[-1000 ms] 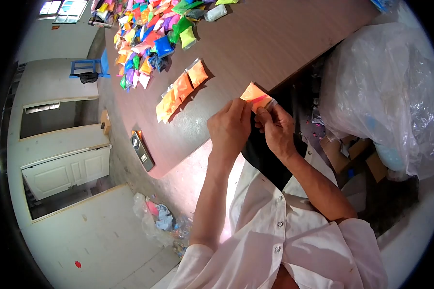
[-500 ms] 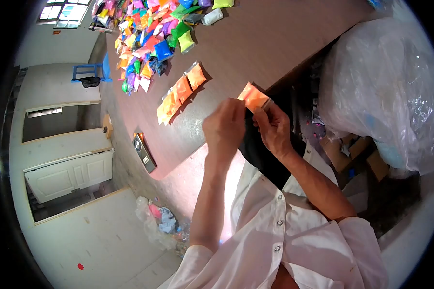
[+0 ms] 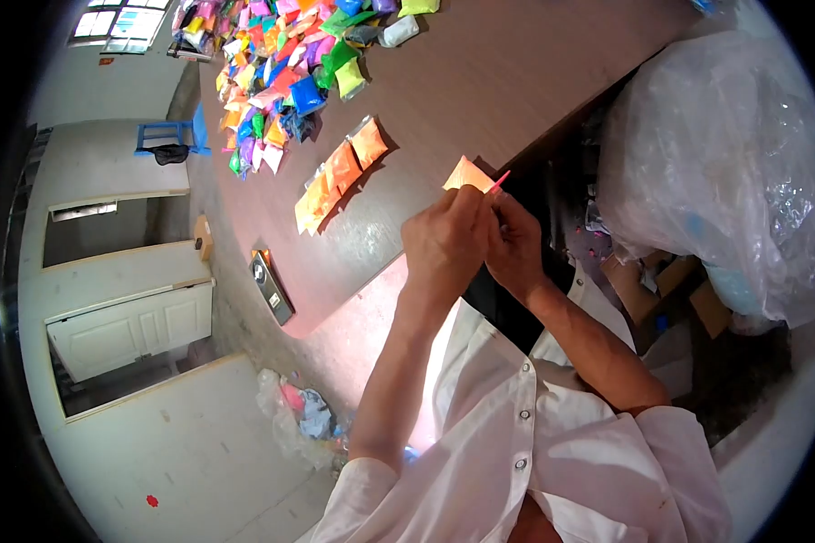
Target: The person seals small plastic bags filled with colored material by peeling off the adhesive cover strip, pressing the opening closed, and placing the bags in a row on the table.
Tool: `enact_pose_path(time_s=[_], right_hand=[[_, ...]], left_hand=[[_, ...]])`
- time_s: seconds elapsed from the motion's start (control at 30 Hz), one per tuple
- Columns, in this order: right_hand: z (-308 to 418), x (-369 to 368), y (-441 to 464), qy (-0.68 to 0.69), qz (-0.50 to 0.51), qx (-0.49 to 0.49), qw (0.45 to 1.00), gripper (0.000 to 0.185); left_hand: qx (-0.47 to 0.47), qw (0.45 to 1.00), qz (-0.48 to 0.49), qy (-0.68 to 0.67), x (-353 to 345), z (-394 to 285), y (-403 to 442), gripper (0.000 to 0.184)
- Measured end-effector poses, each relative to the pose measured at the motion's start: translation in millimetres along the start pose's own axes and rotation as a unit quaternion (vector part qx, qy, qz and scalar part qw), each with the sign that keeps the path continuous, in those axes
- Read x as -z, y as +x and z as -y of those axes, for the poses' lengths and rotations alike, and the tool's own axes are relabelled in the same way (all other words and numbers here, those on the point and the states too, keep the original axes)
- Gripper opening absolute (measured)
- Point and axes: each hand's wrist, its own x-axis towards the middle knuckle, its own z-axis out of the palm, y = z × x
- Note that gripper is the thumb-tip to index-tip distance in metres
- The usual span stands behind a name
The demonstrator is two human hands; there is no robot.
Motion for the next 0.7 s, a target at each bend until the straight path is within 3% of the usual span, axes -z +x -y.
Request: enact_pose_path(time_s=[0.07,0.13,0.2,0.33,0.43,0.53,0.6,0.7], right_hand=[[2,-3,-1,0.024,-0.007,0.011,1.0,0.014],[14,-3,1,-0.081,-0.017,0.015,0.996,0.012],[21,-2,2,-0.066,-0.016,-0.004,0.998,0.012],[12,-4,4,-0.017,-0.026,-0.032,0.999,0.017],[15,-1,3,-0.05,-0.014,-0.014,0.999,0.018],[18,-2,4,-0.059,-0.025,-0.003,0.998,0.016],[18,-3,3,-0.046,-0.03,0.005,0.998,0.016],[21,-1,3,-0.036,-0.026,-0.049,0.998,0.018]], left_hand=[[-0.019,1.0,0.018,0.014,2,5,-1,0.017],[0.054,0.996,-0.01,0.068,5,29,5,0.018],[0.053,0.995,-0.024,0.081,9,35,7,0.016],[0.056,0.997,-0.037,-0.041,8,9,-8,0.008],[0.027,0.999,-0.004,0.03,3,11,-10,0.011],[0.088,0.995,-0.034,-0.013,2,33,-4,0.016],[0.114,0.992,-0.033,0.042,10,38,-3,0.018],[0.09,0.995,-0.036,-0.011,9,23,-14,0.016]])
